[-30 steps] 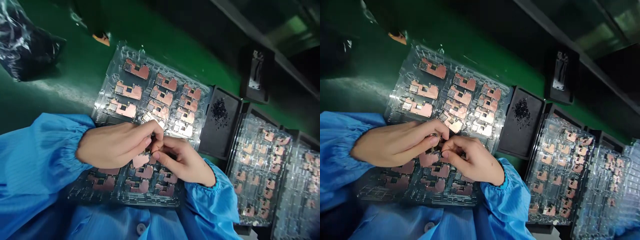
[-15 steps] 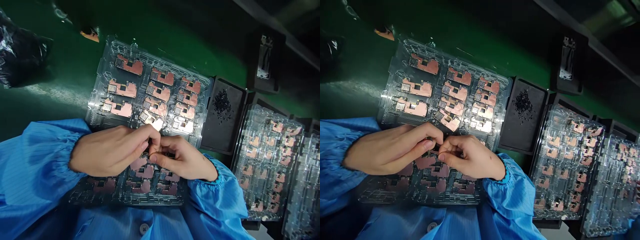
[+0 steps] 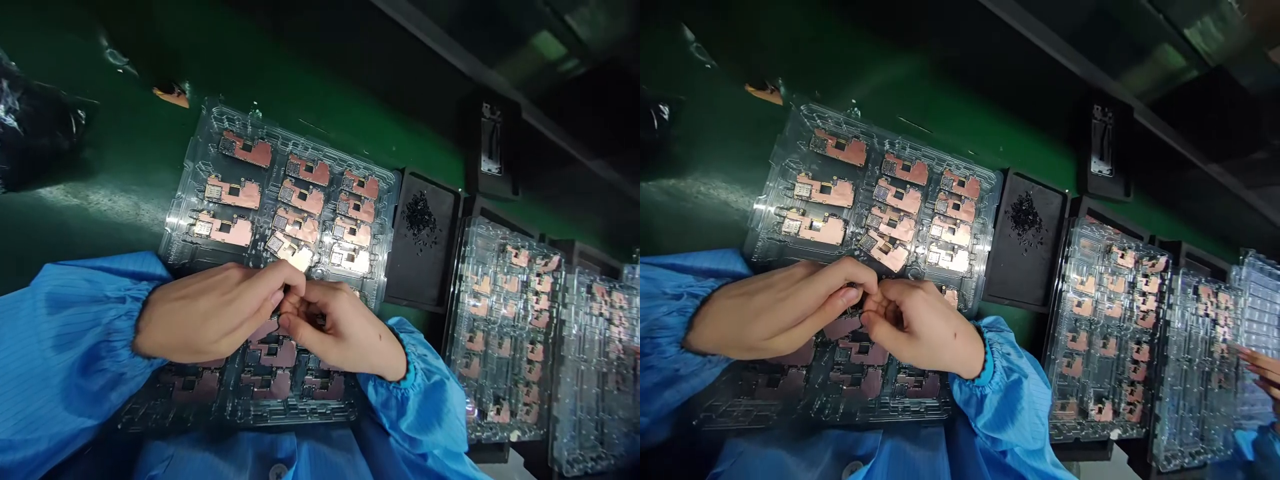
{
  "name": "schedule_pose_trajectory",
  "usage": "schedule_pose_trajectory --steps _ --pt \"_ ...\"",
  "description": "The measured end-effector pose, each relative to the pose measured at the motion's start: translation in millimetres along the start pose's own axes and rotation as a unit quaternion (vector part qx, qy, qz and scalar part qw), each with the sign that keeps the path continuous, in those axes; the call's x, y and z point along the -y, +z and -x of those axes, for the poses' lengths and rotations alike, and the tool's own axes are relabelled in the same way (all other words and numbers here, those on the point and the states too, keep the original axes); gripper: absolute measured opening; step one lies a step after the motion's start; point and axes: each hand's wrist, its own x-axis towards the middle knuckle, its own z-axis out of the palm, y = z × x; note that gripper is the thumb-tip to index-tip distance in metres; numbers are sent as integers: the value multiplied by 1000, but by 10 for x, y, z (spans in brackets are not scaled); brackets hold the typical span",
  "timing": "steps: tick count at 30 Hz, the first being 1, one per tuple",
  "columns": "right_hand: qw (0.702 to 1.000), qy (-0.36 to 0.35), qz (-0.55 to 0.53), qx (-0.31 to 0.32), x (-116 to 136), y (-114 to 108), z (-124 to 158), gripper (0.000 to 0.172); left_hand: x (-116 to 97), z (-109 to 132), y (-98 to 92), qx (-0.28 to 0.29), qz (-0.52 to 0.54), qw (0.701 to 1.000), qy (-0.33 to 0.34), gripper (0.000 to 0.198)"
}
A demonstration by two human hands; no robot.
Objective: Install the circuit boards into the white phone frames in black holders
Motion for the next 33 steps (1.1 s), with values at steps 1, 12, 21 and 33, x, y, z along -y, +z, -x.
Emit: schedule_pose_trajectory --steps 1,12,21,33 --pt "1000 -8 16 -8 5 14 2 4 6 -1 1 9 4 1000 -1 21" --pt "988 15 -145 43 -66 -88 29 17 -84 -28 -85 -1 64 997 -47 17" --pt "995 -5 -101 25 -70 -85 39 19 -81 -34 -99 14 57 997 -42 18" --pt "988 -49 132 -70 123 -142 236 23 -142 723 -189 -99 -104 971 -193 22"
